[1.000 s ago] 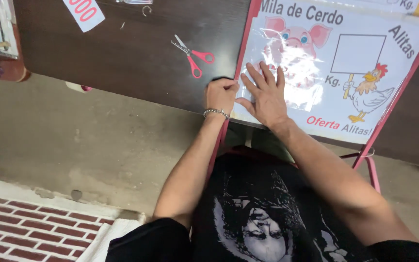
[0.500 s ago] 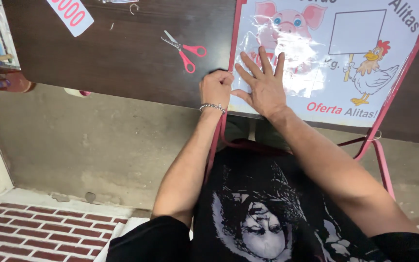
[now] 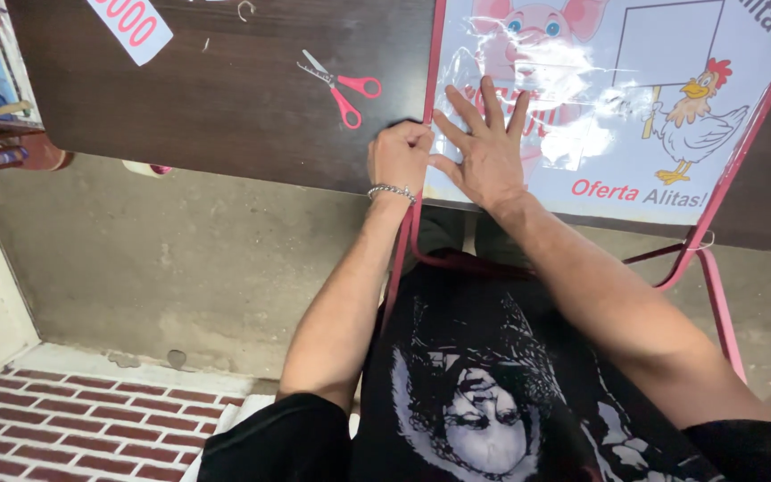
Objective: Attaching a printed price sign to a metal frame using adhesive tape and smoothing it out
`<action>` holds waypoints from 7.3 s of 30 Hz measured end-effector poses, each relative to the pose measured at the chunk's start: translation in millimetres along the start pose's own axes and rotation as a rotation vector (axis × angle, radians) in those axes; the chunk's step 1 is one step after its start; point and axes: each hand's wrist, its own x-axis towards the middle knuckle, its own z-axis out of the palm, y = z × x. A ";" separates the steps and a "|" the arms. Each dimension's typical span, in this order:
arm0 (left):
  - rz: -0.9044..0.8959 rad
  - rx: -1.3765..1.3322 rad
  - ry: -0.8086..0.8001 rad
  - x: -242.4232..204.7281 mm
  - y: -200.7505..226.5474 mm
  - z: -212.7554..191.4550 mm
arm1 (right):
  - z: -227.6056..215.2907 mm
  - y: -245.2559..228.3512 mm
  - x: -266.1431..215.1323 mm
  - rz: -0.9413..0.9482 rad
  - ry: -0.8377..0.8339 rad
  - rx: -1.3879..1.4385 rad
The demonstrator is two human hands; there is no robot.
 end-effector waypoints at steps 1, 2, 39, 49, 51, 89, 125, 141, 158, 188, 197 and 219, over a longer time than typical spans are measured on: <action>0.024 0.013 0.002 -0.9 2.2 -1.1 | -0.7 0.2 -0.4 0.001 -0.022 -0.009; 0.049 0.025 0.005 -0.9 5.2 -2.1 | -1.8 1.1 0.4 0.000 -0.042 -0.020; 0.266 -0.047 0.021 -10.8 -4.7 -1.7 | -2.8 3.1 0.1 -0.003 -0.039 -0.009; 0.184 -0.053 0.005 -8.0 -5.3 -4.5 | -1.6 3.8 0.3 0.006 -0.026 -0.012; 0.177 -0.050 0.015 -7.1 -8.3 -3.1 | -1.5 3.6 0.1 0.000 -0.016 -0.019; 0.081 -0.067 -0.038 -3.2 2.2 -8.3 | 2.7 7.7 -2.1 0.005 -0.031 0.016; 0.623 0.247 0.019 0.3 -14.2 -27.9 | -2.4 -3.9 3.3 0.823 -0.163 0.921; 0.715 0.319 -0.123 10.4 -21.0 -22.2 | -21.9 -29.5 19.6 0.840 -0.264 0.797; 0.919 0.200 0.084 8.1 -34.5 -14.6 | -18.5 -25.8 3.2 0.891 -0.244 0.795; 1.248 0.711 -0.028 15.9 -26.9 -27.8 | -20.5 -20.7 -5.2 0.742 -0.217 0.790; 1.187 0.725 -0.116 14.7 -23.8 -27.3 | -22.8 -24.7 -5.9 0.699 -0.211 0.767; 1.195 0.687 -0.072 15.7 -30.7 -18.0 | -19.6 -37.6 -16.9 0.622 -0.143 0.703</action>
